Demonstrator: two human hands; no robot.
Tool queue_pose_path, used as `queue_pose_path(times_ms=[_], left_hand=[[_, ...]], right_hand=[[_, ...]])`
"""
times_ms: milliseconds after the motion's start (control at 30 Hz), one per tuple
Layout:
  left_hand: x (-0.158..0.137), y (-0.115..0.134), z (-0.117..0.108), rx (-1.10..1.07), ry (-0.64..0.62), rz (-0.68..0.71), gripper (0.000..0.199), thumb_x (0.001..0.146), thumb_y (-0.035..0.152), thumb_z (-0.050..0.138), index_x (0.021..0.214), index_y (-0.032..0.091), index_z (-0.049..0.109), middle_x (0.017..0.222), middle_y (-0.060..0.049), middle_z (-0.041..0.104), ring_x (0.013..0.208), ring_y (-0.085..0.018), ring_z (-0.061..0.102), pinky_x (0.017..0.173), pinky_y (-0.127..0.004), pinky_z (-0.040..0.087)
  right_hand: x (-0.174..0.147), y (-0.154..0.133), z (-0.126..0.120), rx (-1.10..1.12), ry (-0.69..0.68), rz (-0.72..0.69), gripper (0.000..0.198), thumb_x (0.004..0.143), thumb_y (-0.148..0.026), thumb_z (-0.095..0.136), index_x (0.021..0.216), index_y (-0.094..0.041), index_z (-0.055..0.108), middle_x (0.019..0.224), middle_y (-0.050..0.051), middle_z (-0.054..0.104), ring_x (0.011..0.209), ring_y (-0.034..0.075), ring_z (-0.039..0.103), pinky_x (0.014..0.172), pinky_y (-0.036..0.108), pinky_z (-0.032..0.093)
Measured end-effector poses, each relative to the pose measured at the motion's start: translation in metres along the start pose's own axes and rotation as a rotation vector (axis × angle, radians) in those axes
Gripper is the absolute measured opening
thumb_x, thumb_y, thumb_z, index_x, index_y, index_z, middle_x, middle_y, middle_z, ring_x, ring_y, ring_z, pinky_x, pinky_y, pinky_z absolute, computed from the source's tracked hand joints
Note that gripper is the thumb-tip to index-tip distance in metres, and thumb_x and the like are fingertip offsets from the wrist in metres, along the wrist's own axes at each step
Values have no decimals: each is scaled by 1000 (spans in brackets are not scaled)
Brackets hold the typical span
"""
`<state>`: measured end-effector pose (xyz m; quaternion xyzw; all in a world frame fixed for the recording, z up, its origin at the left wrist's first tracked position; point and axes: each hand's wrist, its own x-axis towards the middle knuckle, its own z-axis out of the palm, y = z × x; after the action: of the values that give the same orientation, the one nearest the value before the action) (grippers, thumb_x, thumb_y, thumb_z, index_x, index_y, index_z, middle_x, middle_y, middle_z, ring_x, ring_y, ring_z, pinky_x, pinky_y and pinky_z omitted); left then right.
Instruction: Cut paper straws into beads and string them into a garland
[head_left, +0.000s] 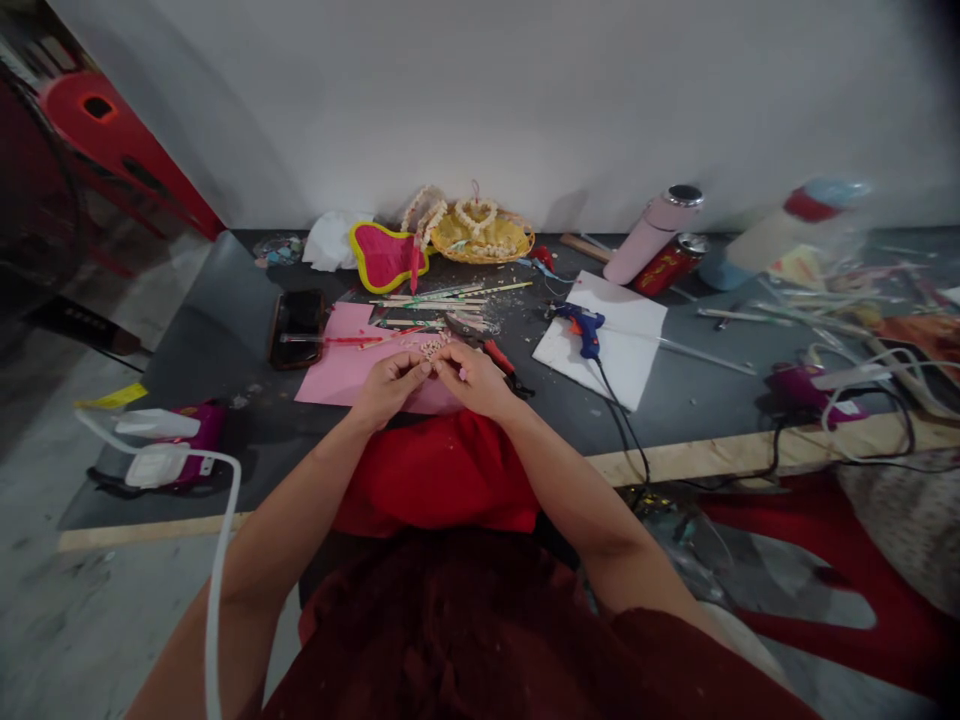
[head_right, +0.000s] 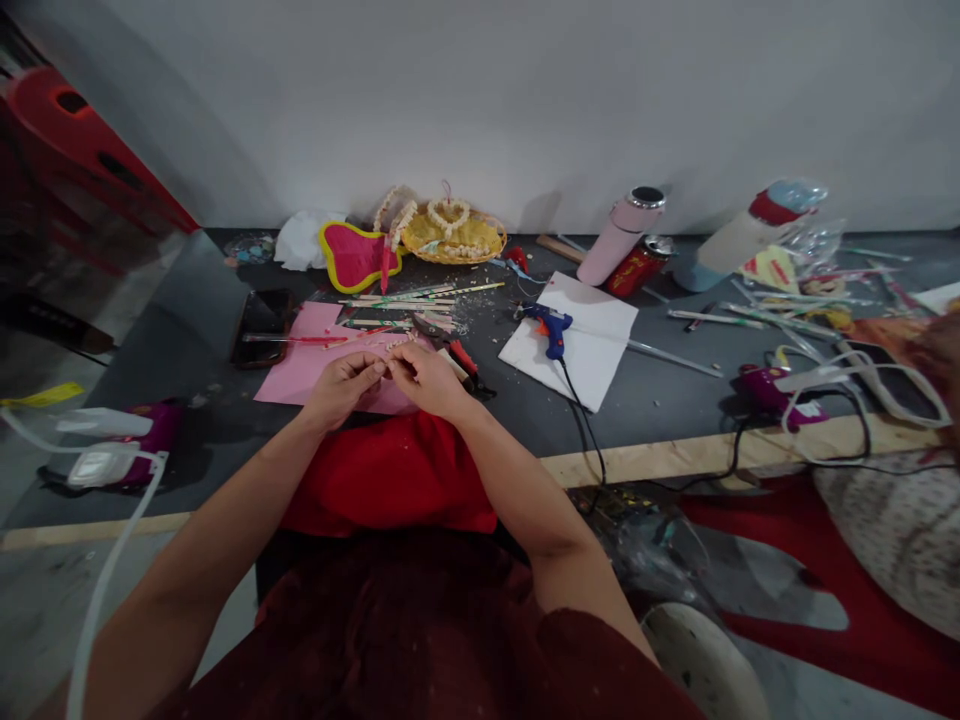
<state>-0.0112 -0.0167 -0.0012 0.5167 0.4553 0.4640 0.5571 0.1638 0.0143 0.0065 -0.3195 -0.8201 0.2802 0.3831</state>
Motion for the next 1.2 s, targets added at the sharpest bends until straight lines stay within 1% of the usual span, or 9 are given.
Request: queue_pose_path(times_ms=[300, 367, 467, 600, 700, 800, 1033, 1133, 1200], left_hand=[[-1, 2, 0, 1, -2, -8, 25, 80, 42, 65, 79, 16, 64, 54, 4, 47, 47, -6, 38, 44, -20, 25], [1, 2, 0, -25, 37, 22, 26, 80, 40, 66, 77, 15, 65, 58, 2, 52, 50, -6, 41, 47, -19, 30], [4, 2, -1, -127, 71, 49, 26, 79, 40, 68, 73, 14, 65, 63, 1, 57, 52, -5, 43, 50, -18, 34], [7, 2, -4, -275, 110, 44, 25, 75, 38, 72, 71, 14, 64, 69, 0, 60, 50, -3, 43, 49, -17, 36], [8, 2, -7, -355, 151, 21, 25, 73, 36, 74, 70, 14, 63, 69, 0, 60, 49, -2, 43, 49, -16, 37], [9, 3, -9, -405, 177, 8, 25, 70, 35, 77, 70, 14, 63, 71, 0, 61, 49, -2, 43, 48, -16, 38], [8, 2, -8, -406, 160, 18, 26, 71, 34, 76, 69, 13, 62, 72, -1, 62, 48, -2, 43, 48, -16, 38], [7, 1, -9, -416, 162, 18, 24, 71, 33, 76, 71, 13, 63, 73, -1, 62, 49, -2, 44, 48, -16, 38], [7, 2, -9, -429, 169, 22, 24, 70, 33, 77, 72, 14, 63, 73, 0, 62, 49, -2, 44, 49, -16, 39]], right_hand=[[2, 1, -2, 84, 12, 74, 24, 95, -34, 38, 90, -19, 56, 85, 3, 63, 79, 14, 57, 71, 26, 44], [4, 8, -9, -61, 106, 100, 24, 95, -35, 39, 99, -19, 57, 94, 6, 63, 87, 16, 57, 76, 28, 44], [4, 19, -24, -392, 208, 249, 22, 93, -30, 42, 99, -18, 59, 99, 8, 62, 96, 21, 54, 87, 35, 41], [-1, 23, -35, -712, 60, 497, 23, 87, -41, 53, 88, -21, 65, 109, 9, 59, 104, 28, 48, 83, 40, 42], [-5, 18, -33, -842, -3, 521, 29, 85, -48, 55, 82, -22, 67, 114, 9, 57, 106, 30, 46, 82, 42, 43], [-6, 13, -29, -941, -11, 521, 31, 86, -48, 54, 89, -21, 69, 118, 11, 56, 108, 31, 44, 84, 45, 43], [-7, 17, -25, -915, -39, 478, 24, 88, -33, 49, 98, -19, 66, 122, 11, 56, 108, 28, 49, 83, 42, 46], [-5, 26, -27, -795, 71, 498, 21, 89, -28, 46, 93, -18, 64, 122, 11, 56, 102, 26, 54, 83, 39, 47], [-3, 32, -30, -632, 216, 457, 22, 90, -31, 45, 91, -17, 61, 121, 14, 55, 105, 24, 55, 87, 38, 46]])
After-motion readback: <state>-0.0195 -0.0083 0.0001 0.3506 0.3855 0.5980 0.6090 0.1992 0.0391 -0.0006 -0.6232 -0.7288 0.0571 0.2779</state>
